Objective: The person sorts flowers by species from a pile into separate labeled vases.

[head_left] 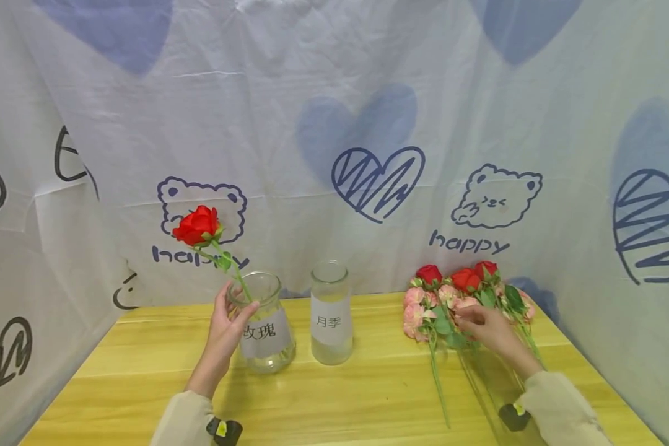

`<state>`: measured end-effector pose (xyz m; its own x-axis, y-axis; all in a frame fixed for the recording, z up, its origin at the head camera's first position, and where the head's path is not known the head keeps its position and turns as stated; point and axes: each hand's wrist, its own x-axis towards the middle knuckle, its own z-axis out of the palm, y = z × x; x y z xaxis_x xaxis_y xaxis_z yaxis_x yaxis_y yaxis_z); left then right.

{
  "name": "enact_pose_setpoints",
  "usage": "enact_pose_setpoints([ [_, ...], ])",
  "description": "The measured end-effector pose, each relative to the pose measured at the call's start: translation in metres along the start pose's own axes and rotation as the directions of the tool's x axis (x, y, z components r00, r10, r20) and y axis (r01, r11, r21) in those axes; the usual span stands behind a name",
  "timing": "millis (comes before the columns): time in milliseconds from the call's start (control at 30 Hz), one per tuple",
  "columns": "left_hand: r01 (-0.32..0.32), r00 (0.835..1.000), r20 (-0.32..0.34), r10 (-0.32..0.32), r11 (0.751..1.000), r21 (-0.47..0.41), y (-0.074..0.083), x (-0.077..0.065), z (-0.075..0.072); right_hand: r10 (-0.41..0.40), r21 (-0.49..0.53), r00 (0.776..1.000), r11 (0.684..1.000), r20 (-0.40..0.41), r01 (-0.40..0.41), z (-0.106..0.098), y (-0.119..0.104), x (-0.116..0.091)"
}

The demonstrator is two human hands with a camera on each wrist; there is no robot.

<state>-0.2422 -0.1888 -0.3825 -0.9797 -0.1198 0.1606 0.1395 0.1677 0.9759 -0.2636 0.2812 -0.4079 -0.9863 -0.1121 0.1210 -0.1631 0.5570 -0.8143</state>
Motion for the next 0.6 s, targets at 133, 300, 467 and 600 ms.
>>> enact_pose_setpoints([
  [133, 0.001, 1.000, -0.004, -0.001, 1.000, -0.005, 0.000, 0.000, 0.000, -0.004, -0.029, 1.000, 1.000, 0.016, 0.005, 0.000, 0.011, -0.003],
  [300, 0.003, 1.000, -0.006, -0.003, 1.000, -0.009, 0.001, 0.001, 0.001, -0.008, -0.034, 1.000, 0.999, 0.020, 0.009, 0.001, 0.019, -0.005],
  [467, -0.003, 1.000, -0.010, 0.003, 1.000, -0.009, 0.001, 0.000, 0.001, -0.014, -0.063, 1.000, 0.998, 0.026, 0.015, 0.004, 0.025, -0.006],
  [600, -0.003, 1.000, -0.005, 0.003, 1.000, -0.005, 0.001, 0.000, 0.000, 0.006, -0.093, 0.999, 0.996, 0.050, -0.001, 0.006, 0.030, -0.007],
])
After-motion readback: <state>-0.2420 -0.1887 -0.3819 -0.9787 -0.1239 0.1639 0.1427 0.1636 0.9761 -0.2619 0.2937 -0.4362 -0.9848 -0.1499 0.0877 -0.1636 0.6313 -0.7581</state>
